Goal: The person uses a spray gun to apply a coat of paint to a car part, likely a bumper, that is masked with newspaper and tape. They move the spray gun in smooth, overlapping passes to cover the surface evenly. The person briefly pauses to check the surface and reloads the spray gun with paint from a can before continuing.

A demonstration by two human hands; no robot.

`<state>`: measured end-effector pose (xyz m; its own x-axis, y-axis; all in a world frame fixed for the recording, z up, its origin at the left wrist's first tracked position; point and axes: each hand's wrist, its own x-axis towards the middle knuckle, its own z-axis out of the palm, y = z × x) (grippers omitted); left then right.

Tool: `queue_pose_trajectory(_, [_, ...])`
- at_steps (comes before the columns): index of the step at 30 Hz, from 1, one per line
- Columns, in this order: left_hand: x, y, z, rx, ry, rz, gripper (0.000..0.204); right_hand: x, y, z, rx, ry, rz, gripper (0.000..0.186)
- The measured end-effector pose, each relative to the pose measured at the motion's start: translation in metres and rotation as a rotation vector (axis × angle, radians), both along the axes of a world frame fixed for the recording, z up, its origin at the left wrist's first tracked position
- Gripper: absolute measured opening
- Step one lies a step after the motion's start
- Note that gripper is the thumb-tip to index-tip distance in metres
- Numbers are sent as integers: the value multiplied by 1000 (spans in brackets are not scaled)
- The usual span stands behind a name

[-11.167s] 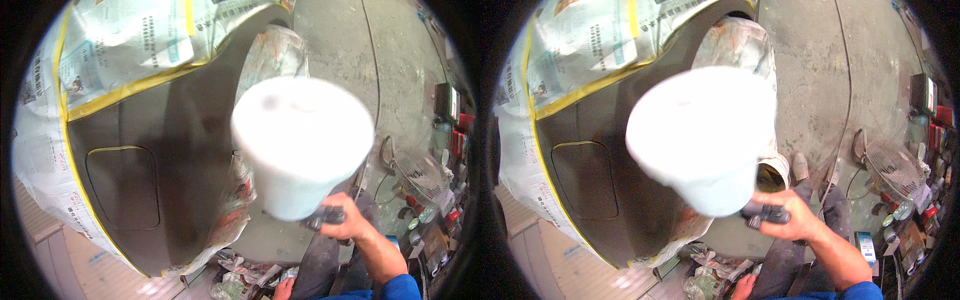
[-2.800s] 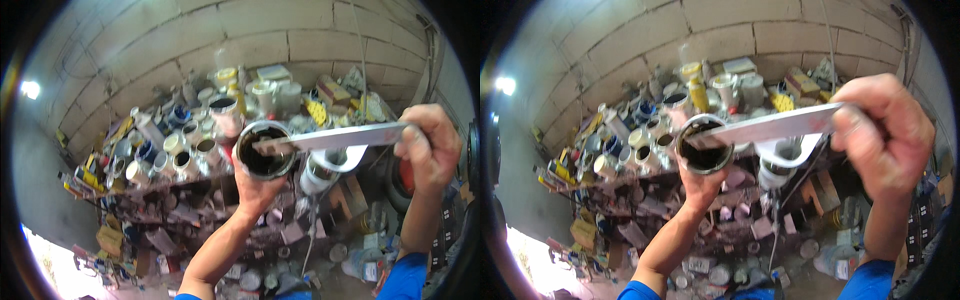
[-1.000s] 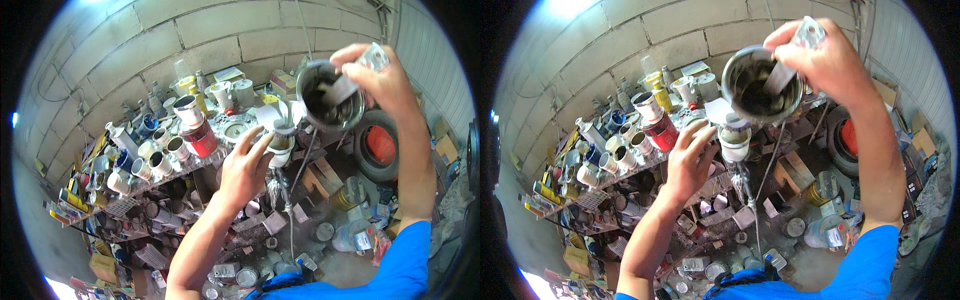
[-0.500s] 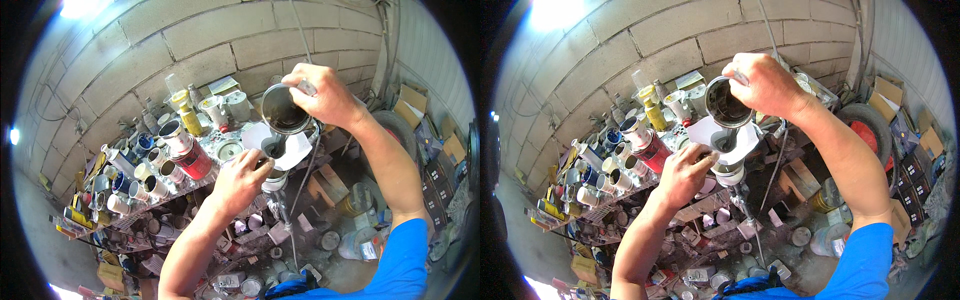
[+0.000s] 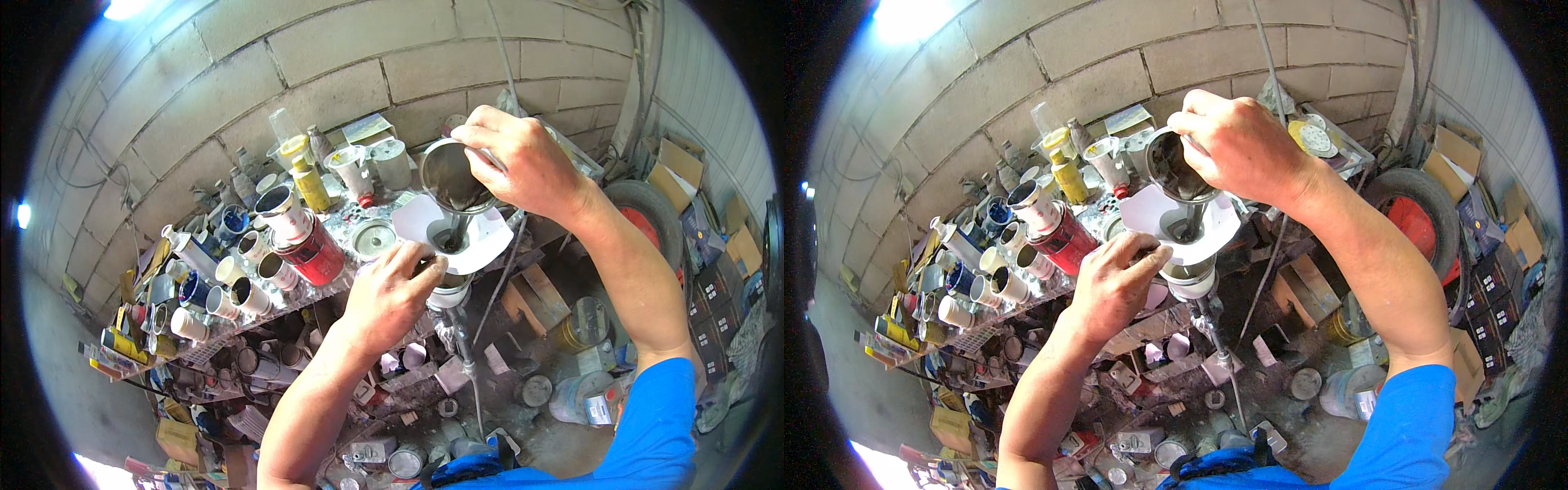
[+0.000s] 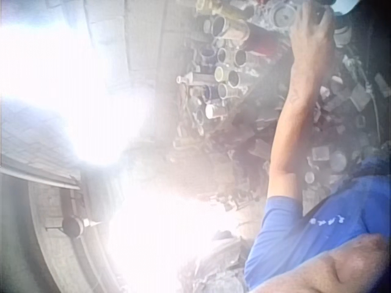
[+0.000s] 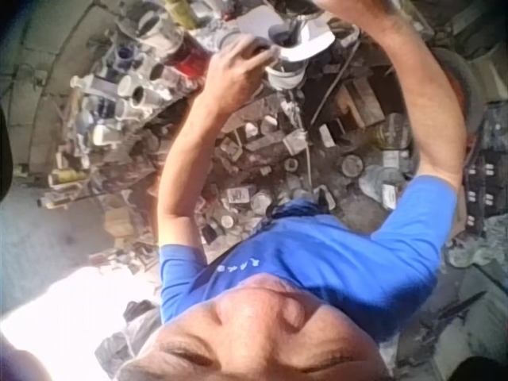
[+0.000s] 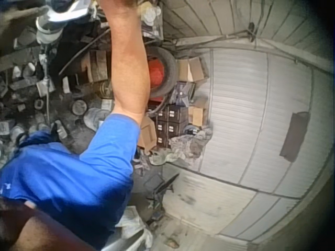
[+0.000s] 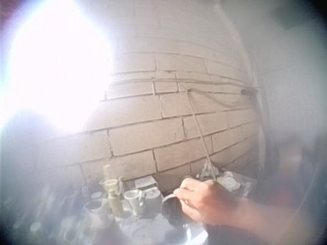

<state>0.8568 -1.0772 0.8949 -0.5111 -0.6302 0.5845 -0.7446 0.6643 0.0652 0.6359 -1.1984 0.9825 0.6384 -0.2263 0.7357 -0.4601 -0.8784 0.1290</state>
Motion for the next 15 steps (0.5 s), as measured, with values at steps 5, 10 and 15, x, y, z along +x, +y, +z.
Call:
queue_pose_trajectory(5, [-2,-1,-1,-86,39,-9,41,1,2,-2,-30,-18,51,25])
queue_pose_trajectory(10, [2,1,-4,-47,8,-4,42,2,2,-4,-45,-23,60,25])
queue_pose_trajectory(15, [4,2,-5,-53,21,-13,48,2,3,-3,-47,-28,71,26])
